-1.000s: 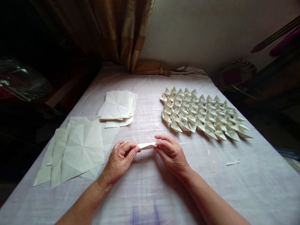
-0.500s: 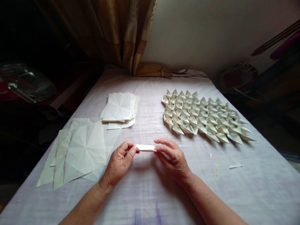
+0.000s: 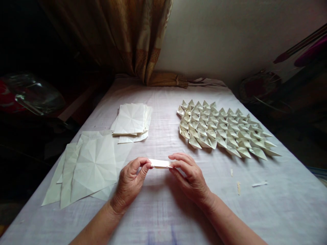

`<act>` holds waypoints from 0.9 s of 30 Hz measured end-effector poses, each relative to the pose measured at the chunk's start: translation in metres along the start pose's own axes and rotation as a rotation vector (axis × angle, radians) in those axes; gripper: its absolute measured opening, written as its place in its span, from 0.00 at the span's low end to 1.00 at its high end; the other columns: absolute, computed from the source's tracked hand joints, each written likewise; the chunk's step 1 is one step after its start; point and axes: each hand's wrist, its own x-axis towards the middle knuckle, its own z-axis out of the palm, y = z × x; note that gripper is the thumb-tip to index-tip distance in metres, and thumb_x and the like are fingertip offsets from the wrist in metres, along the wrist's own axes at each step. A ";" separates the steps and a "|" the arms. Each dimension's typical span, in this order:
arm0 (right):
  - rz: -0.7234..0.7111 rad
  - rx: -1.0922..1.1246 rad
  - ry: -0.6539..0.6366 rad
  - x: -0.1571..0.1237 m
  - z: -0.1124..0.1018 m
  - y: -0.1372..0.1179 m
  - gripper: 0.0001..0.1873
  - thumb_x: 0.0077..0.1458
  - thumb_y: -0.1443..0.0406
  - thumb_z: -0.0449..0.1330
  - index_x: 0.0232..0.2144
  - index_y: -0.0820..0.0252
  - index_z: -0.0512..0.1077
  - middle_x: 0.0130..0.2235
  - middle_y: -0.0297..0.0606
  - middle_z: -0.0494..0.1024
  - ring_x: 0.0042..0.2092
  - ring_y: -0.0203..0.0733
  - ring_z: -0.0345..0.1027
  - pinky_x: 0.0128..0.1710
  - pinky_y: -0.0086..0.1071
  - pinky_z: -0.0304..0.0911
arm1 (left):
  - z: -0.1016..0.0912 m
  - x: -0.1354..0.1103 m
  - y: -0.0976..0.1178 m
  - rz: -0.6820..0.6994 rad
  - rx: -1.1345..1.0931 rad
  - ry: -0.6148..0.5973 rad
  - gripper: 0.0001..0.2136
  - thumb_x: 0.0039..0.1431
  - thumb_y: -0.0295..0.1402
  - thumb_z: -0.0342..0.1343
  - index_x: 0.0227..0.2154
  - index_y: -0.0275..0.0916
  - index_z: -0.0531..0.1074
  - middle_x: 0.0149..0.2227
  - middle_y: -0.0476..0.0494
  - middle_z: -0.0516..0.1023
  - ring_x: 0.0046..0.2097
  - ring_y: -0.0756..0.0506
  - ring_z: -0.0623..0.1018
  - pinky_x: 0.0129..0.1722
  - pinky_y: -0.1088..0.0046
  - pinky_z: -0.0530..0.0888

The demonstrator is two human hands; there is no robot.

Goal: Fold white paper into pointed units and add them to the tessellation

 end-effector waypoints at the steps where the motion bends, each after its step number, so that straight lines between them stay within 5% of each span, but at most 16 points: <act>1: 0.010 0.003 -0.001 0.000 0.000 0.000 0.05 0.59 0.70 0.59 0.35 0.53 0.72 0.43 0.40 0.80 0.47 0.45 0.73 0.47 0.43 0.69 | -0.001 0.000 0.001 0.039 0.035 0.006 0.09 0.64 0.39 0.53 0.33 0.41 0.74 0.32 0.45 0.81 0.35 0.46 0.78 0.39 0.72 0.74; 8: 0.041 0.019 0.011 0.000 -0.001 0.000 0.05 0.59 0.69 0.58 0.35 0.53 0.72 0.43 0.40 0.80 0.46 0.45 0.73 0.48 0.44 0.68 | -0.001 -0.002 0.004 0.236 0.092 -0.007 0.05 0.61 0.33 0.56 0.32 0.42 0.76 0.31 0.46 0.81 0.35 0.46 0.79 0.40 0.71 0.74; 17: 0.098 0.065 0.103 -0.001 0.004 0.001 0.09 0.60 0.68 0.58 0.43 0.53 0.71 0.43 0.40 0.80 0.46 0.44 0.74 0.47 0.41 0.70 | 0.008 0.001 0.001 -0.223 -0.236 -0.041 0.09 0.55 0.39 0.58 0.27 0.39 0.75 0.23 0.49 0.76 0.27 0.49 0.75 0.27 0.77 0.71; 22: 0.154 0.066 0.173 -0.004 0.005 -0.001 0.12 0.60 0.70 0.58 0.46 0.53 0.69 0.43 0.39 0.80 0.44 0.42 0.75 0.45 0.37 0.71 | 0.006 0.004 0.004 -0.307 -0.311 -0.042 0.10 0.53 0.41 0.60 0.27 0.39 0.72 0.21 0.51 0.74 0.23 0.50 0.73 0.23 0.77 0.69; 27: 0.026 -0.016 0.168 0.001 0.001 -0.006 0.10 0.59 0.73 0.57 0.40 0.53 0.71 0.46 0.42 0.80 0.48 0.45 0.75 0.49 0.41 0.69 | 0.007 0.003 0.005 -0.316 -0.325 -0.030 0.10 0.53 0.41 0.60 0.27 0.39 0.72 0.20 0.52 0.73 0.21 0.51 0.70 0.20 0.79 0.65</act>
